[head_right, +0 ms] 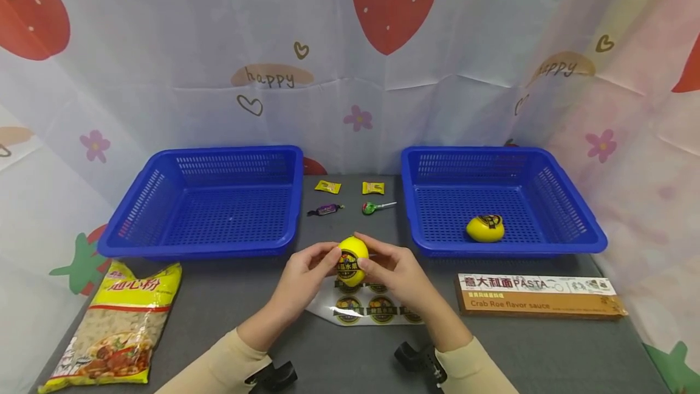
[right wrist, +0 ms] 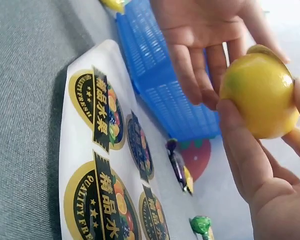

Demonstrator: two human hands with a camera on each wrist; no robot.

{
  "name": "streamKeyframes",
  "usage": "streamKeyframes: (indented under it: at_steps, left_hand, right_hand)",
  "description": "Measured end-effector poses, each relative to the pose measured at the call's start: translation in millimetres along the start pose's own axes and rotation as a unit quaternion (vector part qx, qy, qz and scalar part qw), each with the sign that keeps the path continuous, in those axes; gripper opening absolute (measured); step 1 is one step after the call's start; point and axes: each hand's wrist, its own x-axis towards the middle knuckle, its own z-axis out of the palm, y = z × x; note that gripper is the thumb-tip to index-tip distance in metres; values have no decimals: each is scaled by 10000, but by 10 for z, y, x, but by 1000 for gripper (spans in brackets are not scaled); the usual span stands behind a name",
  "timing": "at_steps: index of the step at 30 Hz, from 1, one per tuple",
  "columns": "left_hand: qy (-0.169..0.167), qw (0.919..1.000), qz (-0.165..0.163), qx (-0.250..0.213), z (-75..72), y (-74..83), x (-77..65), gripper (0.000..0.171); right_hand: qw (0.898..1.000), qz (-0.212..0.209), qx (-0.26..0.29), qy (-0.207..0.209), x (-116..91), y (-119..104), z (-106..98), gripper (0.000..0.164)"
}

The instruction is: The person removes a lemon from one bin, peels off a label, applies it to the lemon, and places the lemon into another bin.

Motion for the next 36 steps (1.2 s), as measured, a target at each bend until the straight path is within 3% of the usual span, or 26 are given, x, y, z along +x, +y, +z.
streamKeyframes:
  at_steps: [3,12,17,22,26,30,33,36]
  left_hand:
    - [-145,9997,-56,162,-5,7,-6,47]
    - [-410,9983,-250,-340,-26,3,12,51]
    - [-391,9976,-386,-423,-26,19,8,58]
    - [-299,9970,-427,-568,-20,39,18,57]
    - [-298,9962,-503,-647,-8,44,25,55]
    - [-338,9954,-550,-702,6,52,28,55]
    - [-386,9950,-567,-725,19,51,39,56]
    - [-407,9950,-552,-723,18,36,54,57]
  right_hand:
    - [10000,-41,-44,21,-4,-2,19,53]
    - [9998,-26,2,-183,-13,-13,17,53]
    - [9967,-110,-787,-180,-59,-93,-23,57]
    - [9849,-275,-1708,-95,-182,-215,-166,52]
    - [9819,-408,-1850,-55,-294,-343,-340,44]
    - [9770,-801,-1940,371,-407,-457,-605,40]
    - [9650,-937,-2254,954,-529,-537,-854,39]
    - [9497,-796,-2612,1532,-660,-593,-1118,38]
